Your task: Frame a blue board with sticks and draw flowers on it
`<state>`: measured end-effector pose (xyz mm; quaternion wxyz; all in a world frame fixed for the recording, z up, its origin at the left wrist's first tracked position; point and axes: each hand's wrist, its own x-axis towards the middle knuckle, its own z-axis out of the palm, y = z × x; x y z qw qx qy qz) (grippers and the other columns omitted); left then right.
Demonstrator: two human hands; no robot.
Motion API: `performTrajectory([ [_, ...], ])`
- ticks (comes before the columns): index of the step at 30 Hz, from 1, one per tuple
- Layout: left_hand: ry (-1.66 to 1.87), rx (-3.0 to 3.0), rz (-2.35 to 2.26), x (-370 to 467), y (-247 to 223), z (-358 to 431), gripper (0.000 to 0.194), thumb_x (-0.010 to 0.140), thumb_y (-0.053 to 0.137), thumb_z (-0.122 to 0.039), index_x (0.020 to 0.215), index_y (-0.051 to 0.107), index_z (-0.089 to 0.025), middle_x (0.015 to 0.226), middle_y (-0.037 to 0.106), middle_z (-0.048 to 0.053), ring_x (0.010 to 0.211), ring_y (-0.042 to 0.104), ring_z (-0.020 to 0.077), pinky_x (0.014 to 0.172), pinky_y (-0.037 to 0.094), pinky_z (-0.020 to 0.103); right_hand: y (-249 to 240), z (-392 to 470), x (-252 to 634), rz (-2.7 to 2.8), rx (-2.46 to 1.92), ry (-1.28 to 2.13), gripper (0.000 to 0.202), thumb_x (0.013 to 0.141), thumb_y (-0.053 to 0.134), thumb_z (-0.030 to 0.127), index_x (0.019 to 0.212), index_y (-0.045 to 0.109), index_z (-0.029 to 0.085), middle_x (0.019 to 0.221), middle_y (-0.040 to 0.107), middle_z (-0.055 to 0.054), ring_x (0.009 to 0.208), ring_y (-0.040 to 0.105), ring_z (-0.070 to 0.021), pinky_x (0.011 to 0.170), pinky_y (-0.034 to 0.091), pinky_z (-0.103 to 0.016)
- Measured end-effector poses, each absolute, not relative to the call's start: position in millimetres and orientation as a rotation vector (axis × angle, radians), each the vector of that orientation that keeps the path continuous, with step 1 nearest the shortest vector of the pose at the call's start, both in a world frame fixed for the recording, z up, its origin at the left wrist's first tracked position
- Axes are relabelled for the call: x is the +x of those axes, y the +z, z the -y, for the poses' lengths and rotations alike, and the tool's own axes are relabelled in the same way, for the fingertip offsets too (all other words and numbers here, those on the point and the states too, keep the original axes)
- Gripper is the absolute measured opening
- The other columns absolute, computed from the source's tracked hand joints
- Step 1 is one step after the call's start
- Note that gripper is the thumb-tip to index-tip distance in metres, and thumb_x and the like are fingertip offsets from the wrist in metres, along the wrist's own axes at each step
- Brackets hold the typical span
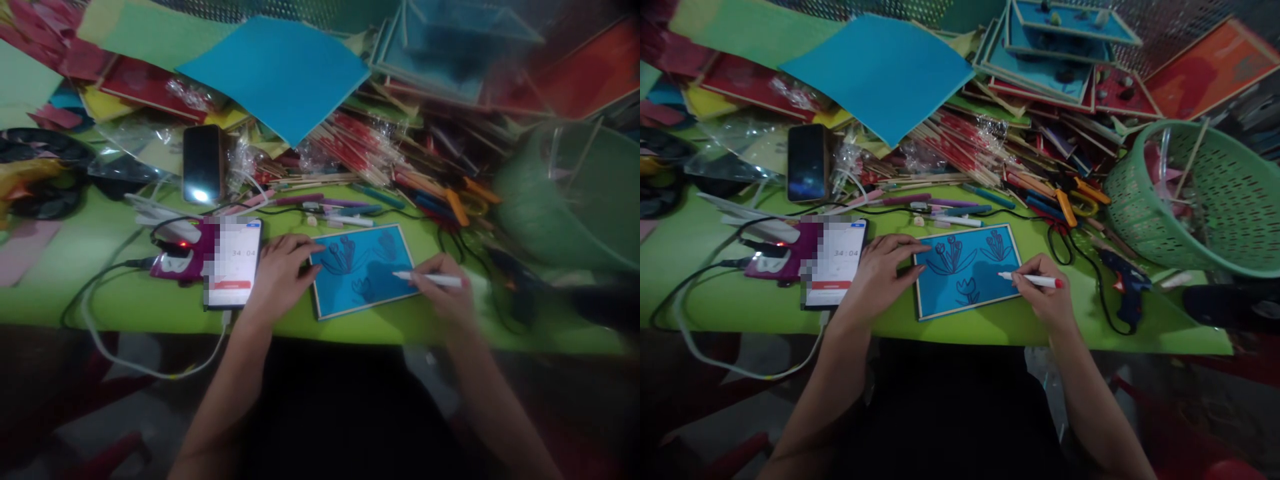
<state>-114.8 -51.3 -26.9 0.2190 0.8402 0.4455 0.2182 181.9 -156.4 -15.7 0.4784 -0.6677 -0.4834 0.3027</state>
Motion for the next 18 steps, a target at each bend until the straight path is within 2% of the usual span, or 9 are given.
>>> performTrajectory([
  [18, 0.595, 2.314, -1.241, -114.2, -26.1, 51.4, 0.029, 0.095, 0.07, -0.02, 0.123, 0.075, -0.025, 0.123, 0.071, 0.007, 0.122, 0.063, 0.0308, 0.106, 0.048, 0.052, -17.3, 156.0, 181.3, 1.258, -1.705, 0.695, 0.013, 0.083, 0.077, 0.028, 0.078, 0.066, 0.022, 0.066, 0.071, 0.0, 0.057, 0.063, -0.0161, 0.052, 0.047, -0.027],
])
